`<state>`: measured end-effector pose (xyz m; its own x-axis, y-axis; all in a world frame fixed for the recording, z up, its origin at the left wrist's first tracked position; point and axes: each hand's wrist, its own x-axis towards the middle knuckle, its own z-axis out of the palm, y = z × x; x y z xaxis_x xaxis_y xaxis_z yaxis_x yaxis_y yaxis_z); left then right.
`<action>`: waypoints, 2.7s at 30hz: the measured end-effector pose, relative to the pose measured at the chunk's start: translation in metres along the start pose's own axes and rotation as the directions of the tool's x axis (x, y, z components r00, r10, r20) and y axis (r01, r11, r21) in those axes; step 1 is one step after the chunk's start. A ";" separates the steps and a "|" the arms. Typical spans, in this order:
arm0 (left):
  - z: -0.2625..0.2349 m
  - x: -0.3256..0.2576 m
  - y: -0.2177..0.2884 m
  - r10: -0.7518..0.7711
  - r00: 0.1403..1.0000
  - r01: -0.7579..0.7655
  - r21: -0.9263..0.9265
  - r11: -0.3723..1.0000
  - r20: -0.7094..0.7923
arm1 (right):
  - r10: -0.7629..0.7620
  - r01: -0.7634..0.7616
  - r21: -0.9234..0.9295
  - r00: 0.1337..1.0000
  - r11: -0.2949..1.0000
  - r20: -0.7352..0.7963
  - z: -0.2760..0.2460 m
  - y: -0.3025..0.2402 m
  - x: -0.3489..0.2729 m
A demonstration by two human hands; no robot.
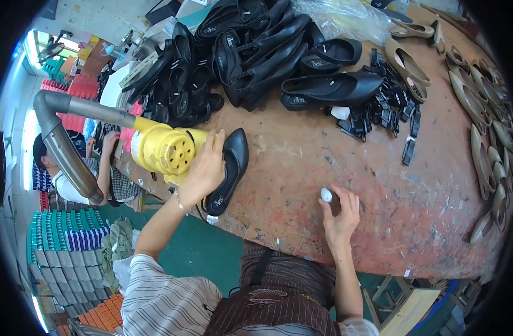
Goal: Gluing decorative buckles and ornaments onto finished shoes at a production workbench.
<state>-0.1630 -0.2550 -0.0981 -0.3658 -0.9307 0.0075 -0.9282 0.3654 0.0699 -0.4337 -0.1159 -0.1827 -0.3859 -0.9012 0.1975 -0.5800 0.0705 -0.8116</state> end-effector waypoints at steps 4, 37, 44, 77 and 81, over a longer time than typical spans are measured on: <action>0.021 0.009 0.000 0.079 0.992 -0.099 0.202 0.974 0.102 | 0.003 -0.003 0.027 1.000 1.000 0.008 0.000 0.007 -0.007; 0.099 -0.115 0.190 -0.080 0.795 0.170 -0.348 -0.922 0.601 | -0.120 0.120 0.021 0.931 0.993 0.345 -0.041 -0.008 -0.032; 0.102 -0.115 0.194 -0.113 0.827 0.187 -0.458 -0.869 0.551 | -0.123 0.161 -0.061 0.907 0.985 0.403 -0.038 -0.009 -0.025; 0.104 -0.116 0.198 -0.154 0.813 0.215 -0.536 -0.816 0.561 | -0.150 0.286 -0.199 0.846 0.937 0.511 -0.037 -0.027 -0.012; 0.100 -0.115 0.197 -0.151 0.798 0.239 -0.537 -0.809 0.583 | -0.150 0.282 -0.199 0.852 0.939 0.501 -0.040 -0.026 -0.012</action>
<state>-0.3106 -0.0745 -0.1851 -0.1913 -0.7873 -0.5862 0.7002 -0.5280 0.4806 -0.4427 -0.0893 -0.1416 0.1176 -0.9930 0.0140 -0.7960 -0.1027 -0.5965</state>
